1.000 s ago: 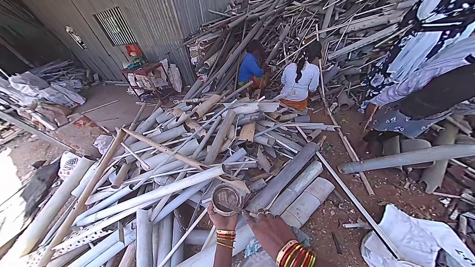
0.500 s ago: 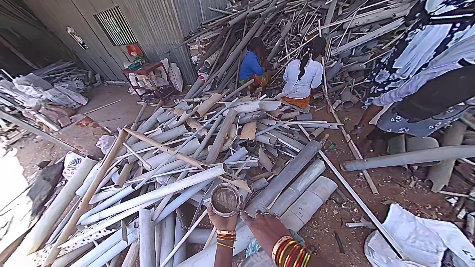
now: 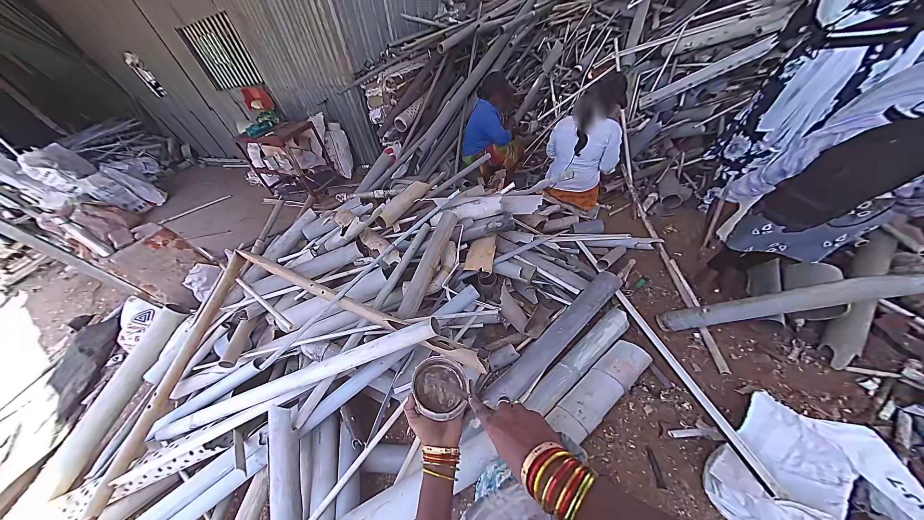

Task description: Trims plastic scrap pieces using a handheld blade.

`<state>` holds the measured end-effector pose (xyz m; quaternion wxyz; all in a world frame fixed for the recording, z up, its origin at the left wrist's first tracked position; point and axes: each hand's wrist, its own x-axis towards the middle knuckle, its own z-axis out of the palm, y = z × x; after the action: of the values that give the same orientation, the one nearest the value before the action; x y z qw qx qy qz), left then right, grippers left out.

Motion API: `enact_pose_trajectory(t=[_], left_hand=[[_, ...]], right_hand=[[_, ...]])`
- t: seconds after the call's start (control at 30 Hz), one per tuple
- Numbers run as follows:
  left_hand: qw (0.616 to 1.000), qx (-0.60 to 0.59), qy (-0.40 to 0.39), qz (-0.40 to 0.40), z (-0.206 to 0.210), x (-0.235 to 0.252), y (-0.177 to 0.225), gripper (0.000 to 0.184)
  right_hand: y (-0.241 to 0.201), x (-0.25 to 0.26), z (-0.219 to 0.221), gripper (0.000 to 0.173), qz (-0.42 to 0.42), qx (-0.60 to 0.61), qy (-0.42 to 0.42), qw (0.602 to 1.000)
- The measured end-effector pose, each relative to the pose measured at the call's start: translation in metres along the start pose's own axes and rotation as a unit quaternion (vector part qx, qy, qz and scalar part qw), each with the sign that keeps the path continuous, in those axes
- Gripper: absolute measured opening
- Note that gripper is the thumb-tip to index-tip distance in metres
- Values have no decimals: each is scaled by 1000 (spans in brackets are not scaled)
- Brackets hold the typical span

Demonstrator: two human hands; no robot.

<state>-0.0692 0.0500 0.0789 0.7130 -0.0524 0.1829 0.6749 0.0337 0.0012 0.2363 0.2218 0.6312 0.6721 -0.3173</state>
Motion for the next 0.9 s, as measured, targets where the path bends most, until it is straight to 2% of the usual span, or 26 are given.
enact_pose_trajectory(t=[0.13, 0.33, 0.43, 0.67, 0.77, 0.9], left_hand=[[1000, -6, 1, 15, -1, -2, 2, 47], [999, -14, 7, 44, 1, -7, 6, 39], [999, -15, 1, 44, -3, -8, 5, 40], [1000, 2, -2, 31, -13, -6, 5, 43], [999, 10, 12, 38, -11, -8, 3, 42], [998, 1, 23, 64, -10, -4, 6, 44]], right_hand=[[-6, -5, -1, 60, -16, -9, -4, 1000], [1, 0, -5, 61, 25, 17, 13, 999], [2, -4, -4, 61, 38, 11, 2, 999], [2, -1, 3, 62, 11, 21, -10, 1000], [4, 3, 3, 61, 27, 27, -9, 999], [-9, -11, 12, 62, 1, 9, -25, 1000]])
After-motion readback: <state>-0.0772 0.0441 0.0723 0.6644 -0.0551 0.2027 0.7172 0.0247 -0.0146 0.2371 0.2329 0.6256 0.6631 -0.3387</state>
